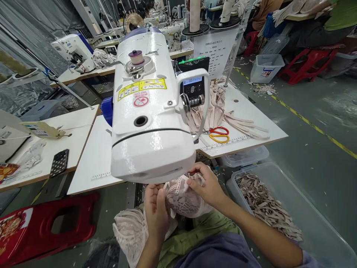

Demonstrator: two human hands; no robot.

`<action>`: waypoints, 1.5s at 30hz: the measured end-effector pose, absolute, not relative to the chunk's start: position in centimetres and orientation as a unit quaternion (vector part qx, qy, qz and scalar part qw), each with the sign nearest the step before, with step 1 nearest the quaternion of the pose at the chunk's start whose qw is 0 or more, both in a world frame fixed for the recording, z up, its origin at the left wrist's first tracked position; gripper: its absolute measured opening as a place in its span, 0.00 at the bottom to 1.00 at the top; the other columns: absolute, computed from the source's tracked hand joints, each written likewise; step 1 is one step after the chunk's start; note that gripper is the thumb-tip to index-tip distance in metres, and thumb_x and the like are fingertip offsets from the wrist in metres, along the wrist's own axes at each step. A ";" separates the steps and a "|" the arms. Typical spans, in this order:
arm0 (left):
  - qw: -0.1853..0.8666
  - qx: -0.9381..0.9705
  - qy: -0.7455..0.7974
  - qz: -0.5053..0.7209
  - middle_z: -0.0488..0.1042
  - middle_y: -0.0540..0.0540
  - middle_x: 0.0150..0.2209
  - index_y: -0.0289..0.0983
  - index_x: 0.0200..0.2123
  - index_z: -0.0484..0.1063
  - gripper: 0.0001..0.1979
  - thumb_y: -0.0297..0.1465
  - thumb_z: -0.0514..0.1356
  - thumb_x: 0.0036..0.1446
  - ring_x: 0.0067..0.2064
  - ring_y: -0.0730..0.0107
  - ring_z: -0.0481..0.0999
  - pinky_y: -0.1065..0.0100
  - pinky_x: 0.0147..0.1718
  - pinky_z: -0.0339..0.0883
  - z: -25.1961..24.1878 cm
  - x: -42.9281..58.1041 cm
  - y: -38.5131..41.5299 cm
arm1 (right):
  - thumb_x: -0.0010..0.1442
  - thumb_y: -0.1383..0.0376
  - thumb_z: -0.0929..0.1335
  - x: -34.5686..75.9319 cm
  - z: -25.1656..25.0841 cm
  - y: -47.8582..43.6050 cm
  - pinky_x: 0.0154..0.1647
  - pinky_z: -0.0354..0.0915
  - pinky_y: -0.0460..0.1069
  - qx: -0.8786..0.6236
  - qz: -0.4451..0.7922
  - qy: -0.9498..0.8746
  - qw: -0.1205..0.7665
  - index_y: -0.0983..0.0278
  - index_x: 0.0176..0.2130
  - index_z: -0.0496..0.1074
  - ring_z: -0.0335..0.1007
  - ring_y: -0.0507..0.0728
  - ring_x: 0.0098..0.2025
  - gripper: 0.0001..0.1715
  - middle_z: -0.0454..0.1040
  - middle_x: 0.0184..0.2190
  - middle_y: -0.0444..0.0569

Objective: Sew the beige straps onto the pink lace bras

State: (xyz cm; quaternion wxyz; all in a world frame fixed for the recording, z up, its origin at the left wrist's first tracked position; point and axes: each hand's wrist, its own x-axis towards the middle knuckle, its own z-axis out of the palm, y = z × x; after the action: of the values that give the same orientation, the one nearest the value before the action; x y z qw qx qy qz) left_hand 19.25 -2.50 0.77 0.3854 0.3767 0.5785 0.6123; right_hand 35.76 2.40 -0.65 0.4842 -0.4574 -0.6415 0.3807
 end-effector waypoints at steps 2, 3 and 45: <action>0.371 0.398 0.580 0.607 0.76 0.47 0.33 0.39 0.40 0.71 0.14 0.44 0.62 0.59 0.34 0.67 0.78 0.70 0.32 0.72 1.0 19.3 -2.5 | 0.59 0.53 0.68 35.7 -0.6 2.4 0.40 0.67 0.51 -0.457 0.386 -0.638 0.484 0.60 0.39 0.67 0.70 0.57 0.38 0.14 0.72 0.36 0.48; 0.363 0.409 0.582 0.602 0.76 0.47 0.33 0.39 0.40 0.72 0.14 0.43 0.61 0.59 0.34 0.67 0.78 0.70 0.31 0.72 1.1 19.3 -2.5 | 0.59 0.53 0.68 35.6 -0.6 2.4 0.40 0.66 0.51 -0.456 0.388 -0.638 0.485 0.60 0.39 0.67 0.70 0.57 0.38 0.15 0.72 0.36 0.48; 0.472 0.449 0.551 0.522 0.63 0.49 0.15 0.42 0.24 0.74 0.24 0.56 0.61 0.54 0.23 0.64 0.69 0.57 0.28 0.70 8.0 17.8 -3.7 | 0.67 0.51 0.63 42.3 -4.5 -2.5 0.38 0.66 0.50 -0.364 0.464 -0.774 0.232 0.60 0.41 0.77 0.73 0.57 0.36 0.20 0.78 0.35 0.49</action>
State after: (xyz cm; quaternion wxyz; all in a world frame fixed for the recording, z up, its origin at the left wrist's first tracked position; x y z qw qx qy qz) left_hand 17.77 -3.75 8.01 0.4724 0.4489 0.5506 0.5217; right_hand 42.31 -2.47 -4.52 0.2318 -0.3637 -0.7740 0.4636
